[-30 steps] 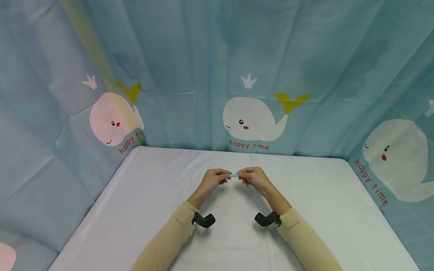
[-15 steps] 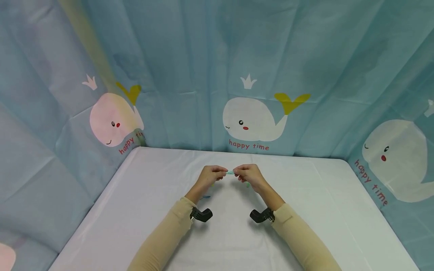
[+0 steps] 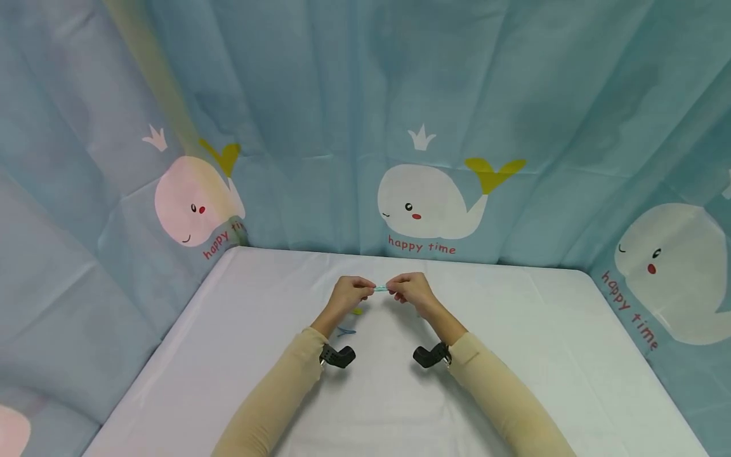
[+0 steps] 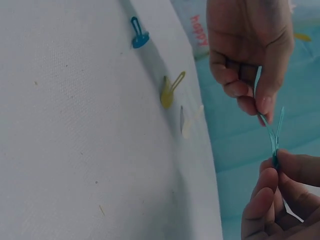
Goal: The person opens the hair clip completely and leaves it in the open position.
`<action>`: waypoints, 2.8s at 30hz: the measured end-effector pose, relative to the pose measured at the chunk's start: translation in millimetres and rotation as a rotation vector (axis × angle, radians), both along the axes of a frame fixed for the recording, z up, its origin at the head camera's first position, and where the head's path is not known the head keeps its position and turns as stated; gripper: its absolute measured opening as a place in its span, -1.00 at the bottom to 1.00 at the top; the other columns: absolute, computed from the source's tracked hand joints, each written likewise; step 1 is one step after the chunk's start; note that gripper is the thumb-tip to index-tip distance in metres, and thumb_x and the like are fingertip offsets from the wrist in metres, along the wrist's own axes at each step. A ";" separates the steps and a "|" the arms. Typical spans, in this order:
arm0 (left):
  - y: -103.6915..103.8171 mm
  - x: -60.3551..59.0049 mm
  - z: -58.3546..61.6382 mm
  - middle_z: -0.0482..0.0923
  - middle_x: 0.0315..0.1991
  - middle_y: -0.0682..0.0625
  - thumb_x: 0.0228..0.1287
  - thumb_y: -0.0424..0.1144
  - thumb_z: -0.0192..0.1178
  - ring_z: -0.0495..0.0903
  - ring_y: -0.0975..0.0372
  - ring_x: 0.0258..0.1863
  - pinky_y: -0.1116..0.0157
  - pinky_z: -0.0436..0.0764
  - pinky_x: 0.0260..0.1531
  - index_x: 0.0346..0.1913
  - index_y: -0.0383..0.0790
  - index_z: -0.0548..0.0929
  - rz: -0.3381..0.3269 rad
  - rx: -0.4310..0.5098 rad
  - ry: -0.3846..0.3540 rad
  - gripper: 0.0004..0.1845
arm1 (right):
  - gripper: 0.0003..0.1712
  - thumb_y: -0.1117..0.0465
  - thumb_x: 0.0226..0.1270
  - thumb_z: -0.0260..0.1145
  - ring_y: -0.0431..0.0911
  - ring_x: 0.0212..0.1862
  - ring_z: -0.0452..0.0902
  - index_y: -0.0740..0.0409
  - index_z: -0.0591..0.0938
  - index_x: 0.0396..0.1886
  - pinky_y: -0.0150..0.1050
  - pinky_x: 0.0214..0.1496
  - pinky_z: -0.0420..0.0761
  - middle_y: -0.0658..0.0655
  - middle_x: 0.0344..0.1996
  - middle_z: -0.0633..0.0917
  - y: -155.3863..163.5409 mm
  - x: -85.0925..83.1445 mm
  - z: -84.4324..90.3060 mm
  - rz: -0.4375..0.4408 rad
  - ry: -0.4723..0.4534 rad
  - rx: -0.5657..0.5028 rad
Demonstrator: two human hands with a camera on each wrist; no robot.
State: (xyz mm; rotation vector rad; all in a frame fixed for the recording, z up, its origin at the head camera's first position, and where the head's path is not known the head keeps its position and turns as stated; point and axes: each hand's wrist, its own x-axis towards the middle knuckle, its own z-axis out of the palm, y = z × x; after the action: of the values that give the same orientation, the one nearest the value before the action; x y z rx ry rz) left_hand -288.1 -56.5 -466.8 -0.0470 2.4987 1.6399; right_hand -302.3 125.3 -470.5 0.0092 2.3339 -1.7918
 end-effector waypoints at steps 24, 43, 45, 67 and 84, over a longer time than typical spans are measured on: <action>16.3 -9.6 -20.3 0.74 -0.34 -0.09 0.20 -0.37 0.24 0.61 0.17 -0.41 0.29 0.57 -0.38 -0.35 -0.25 0.77 -0.028 -0.386 0.096 -0.89 | -0.87 0.31 0.21 0.37 -0.23 -0.62 0.42 0.33 0.74 -0.38 -0.39 -0.53 0.43 -0.03 -0.66 0.62 -8.2 -19.9 -23.5 -0.058 -0.061 0.161; 23.0 -6.7 -20.0 0.70 -0.44 -0.08 0.17 -0.43 0.24 0.61 0.14 -0.47 0.27 0.57 -0.43 -0.46 -0.26 0.72 -0.069 -0.556 0.192 -0.89 | -0.91 0.34 0.12 0.38 -0.22 -0.68 0.41 0.30 0.75 -0.47 -0.38 -0.62 0.40 0.00 -0.74 0.60 -10.2 -25.6 -27.4 -0.047 -0.036 0.264; 22.8 -6.6 -19.0 0.70 -0.44 -0.08 0.17 -0.42 0.25 0.61 0.14 -0.47 0.27 0.57 -0.43 -0.46 -0.26 0.72 -0.067 -0.557 0.193 -0.90 | -0.88 0.32 0.15 0.36 -0.22 -0.67 0.42 0.31 0.75 -0.44 -0.37 -0.60 0.41 0.02 -0.71 0.61 -8.7 -24.6 -26.0 -0.050 -0.026 0.263; 54.3 10.2 -24.6 0.72 -0.40 -0.01 0.28 -0.28 0.26 0.60 0.26 -0.42 0.36 0.54 -0.38 -0.33 -0.24 0.74 -0.133 -0.380 0.340 -0.88 | -0.67 0.18 0.36 0.25 -0.14 -0.47 0.57 0.39 0.69 -0.12 -0.20 -0.34 0.60 0.16 -0.43 0.72 49.9 -16.0 8.6 0.007 -0.009 0.275; 96.5 22.9 -32.5 0.69 -0.45 0.02 0.23 -0.26 0.31 0.52 0.32 -0.52 0.43 0.47 -0.49 -0.35 -0.24 0.74 -0.166 -0.424 0.282 -0.90 | -0.82 0.29 0.24 0.32 -0.20 -0.54 0.47 0.35 0.73 -0.27 -0.37 -0.47 0.45 0.08 -0.55 0.67 74.2 -8.2 -10.3 0.019 -0.011 0.416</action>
State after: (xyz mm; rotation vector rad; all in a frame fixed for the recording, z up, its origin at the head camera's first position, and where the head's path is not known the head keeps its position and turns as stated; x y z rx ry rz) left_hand -265.2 40.0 -499.3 0.3570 2.9244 1.0971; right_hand -310.5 199.5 -480.9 0.0570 2.6405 -1.2626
